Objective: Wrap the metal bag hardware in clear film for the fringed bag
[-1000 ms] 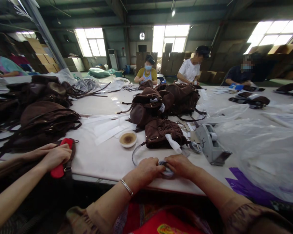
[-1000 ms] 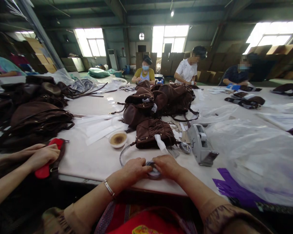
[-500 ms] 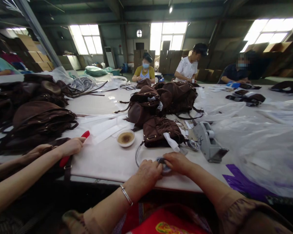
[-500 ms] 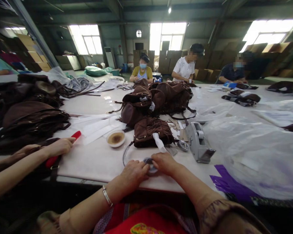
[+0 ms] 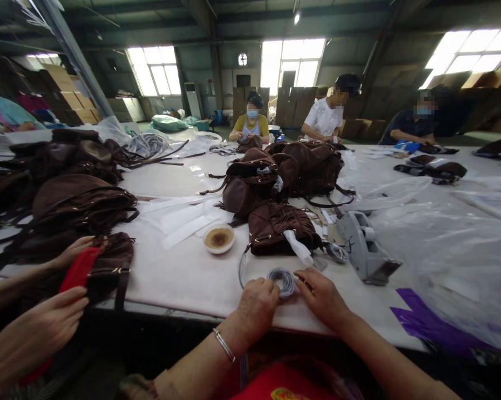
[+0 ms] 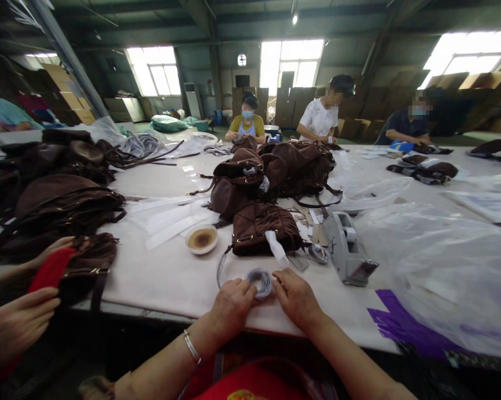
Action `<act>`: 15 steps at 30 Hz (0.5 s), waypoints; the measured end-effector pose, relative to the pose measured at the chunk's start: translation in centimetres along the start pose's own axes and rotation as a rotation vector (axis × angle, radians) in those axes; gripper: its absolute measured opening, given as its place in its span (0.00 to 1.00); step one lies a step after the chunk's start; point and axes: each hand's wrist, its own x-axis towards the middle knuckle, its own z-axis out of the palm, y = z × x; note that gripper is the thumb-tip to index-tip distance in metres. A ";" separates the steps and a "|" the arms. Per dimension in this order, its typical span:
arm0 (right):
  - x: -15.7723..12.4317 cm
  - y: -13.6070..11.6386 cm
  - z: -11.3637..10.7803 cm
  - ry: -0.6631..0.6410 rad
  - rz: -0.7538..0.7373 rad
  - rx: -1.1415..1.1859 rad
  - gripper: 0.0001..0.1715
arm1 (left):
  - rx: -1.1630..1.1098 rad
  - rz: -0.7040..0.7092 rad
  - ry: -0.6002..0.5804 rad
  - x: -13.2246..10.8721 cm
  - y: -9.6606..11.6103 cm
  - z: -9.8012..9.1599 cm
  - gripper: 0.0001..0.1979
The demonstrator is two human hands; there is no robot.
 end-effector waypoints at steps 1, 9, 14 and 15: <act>-0.6 0.0 -0.1 0.009 0.003 0.011 0.16 | -0.032 0.000 0.023 0.0 0.0 -0.2 0.07; -3.6 1.3 -1.3 0.093 0.066 0.069 0.15 | -0.143 0.095 0.051 0.1 0.1 -0.6 0.03; -3.0 3.6 -3.6 0.161 0.128 -0.101 0.15 | -0.009 0.049 0.129 0.7 0.4 0.9 0.03; -2.7 4.1 -4.1 0.171 0.155 -0.148 0.15 | 0.003 0.053 0.158 0.8 0.4 1.2 0.04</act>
